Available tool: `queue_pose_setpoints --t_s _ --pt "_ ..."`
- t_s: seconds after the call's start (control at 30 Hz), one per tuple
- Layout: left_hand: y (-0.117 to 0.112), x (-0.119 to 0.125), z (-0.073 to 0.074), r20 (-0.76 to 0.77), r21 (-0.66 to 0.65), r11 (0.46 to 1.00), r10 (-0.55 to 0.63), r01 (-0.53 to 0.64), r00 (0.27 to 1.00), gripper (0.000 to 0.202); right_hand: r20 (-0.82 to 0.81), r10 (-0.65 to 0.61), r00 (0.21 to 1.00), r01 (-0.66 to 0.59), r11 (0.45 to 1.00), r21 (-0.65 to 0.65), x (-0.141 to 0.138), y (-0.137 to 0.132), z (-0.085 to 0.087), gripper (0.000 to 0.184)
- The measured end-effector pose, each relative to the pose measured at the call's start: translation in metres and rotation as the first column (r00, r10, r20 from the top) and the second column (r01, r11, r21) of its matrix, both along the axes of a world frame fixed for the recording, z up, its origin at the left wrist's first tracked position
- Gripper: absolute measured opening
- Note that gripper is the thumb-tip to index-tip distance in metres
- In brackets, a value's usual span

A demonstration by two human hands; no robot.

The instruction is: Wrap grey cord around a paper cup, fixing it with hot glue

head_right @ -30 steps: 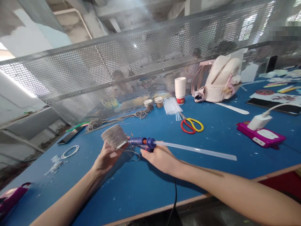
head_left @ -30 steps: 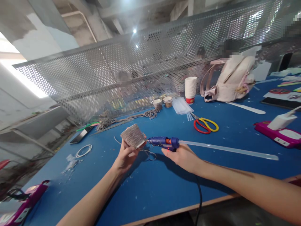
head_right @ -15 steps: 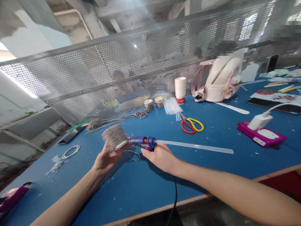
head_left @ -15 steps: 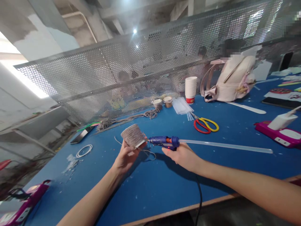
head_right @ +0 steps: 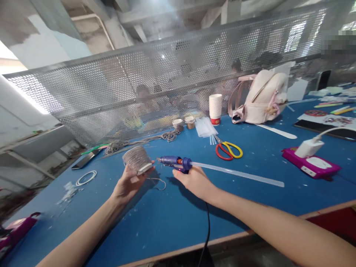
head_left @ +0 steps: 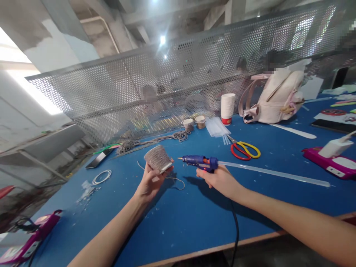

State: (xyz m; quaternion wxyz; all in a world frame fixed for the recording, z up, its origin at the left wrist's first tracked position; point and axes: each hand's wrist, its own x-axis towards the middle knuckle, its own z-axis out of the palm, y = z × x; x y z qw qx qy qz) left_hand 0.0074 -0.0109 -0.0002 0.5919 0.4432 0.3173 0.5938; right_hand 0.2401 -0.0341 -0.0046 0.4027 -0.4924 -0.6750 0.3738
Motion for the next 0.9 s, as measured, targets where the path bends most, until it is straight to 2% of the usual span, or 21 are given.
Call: queue_pose_setpoints --t_s 0.17,0.3,0.37,0.47,0.6,0.67,0.77,0.83,0.9 --pt "0.008 -0.005 0.002 -0.048 0.098 0.988 0.125 -0.12 0.991 0.063 0.246 -0.077 0.966 0.04 0.988 0.15 -0.001 0.018 -0.015 0.028" --pt "0.007 -0.005 0.006 -0.052 0.119 0.982 0.151 -0.144 0.987 0.078 0.518 -0.154 0.841 0.057 0.979 0.197 -0.006 0.026 -0.022 0.03" --pt "0.005 -0.004 0.007 -0.075 0.126 0.983 0.141 -0.131 0.987 0.086 0.574 -0.155 0.804 0.038 0.977 0.21 -0.005 0.026 -0.02 0.03" --pt "0.004 -0.002 0.009 -0.114 0.133 0.984 0.133 -0.117 0.985 0.091 0.591 -0.12 0.797 -0.012 0.977 0.215 0.004 0.018 -0.01 0.026" --pt "-0.001 -0.003 0.01 -0.151 0.153 0.982 0.135 -0.111 0.979 0.094 0.593 -0.203 0.779 0.094 0.973 0.209 0.022 -0.013 0.003 0.018" --pt "-0.005 -0.002 0.011 -0.164 0.16 0.982 0.128 -0.102 0.978 0.095 0.531 -0.148 0.834 0.078 0.985 0.152 0.024 -0.032 0.008 0.016" --pt "-0.017 0.001 0.012 -0.172 0.145 0.984 0.127 -0.103 0.977 0.095 0.246 0.055 0.968 -0.068 0.997 0.045 0.007 -0.048 0.009 0.005" --pt "-0.028 0.003 0.013 -0.173 0.131 0.985 0.137 -0.115 0.975 0.094 0.004 0.084 0.996 -0.084 0.996 -0.014 -0.015 -0.047 0.007 0.026" --pt "-0.041 0.003 0.012 -0.175 0.12 0.983 0.158 -0.139 0.972 0.091 -0.228 0.083 0.97 -0.11 0.988 -0.11 -0.039 -0.042 0.004 0.041"
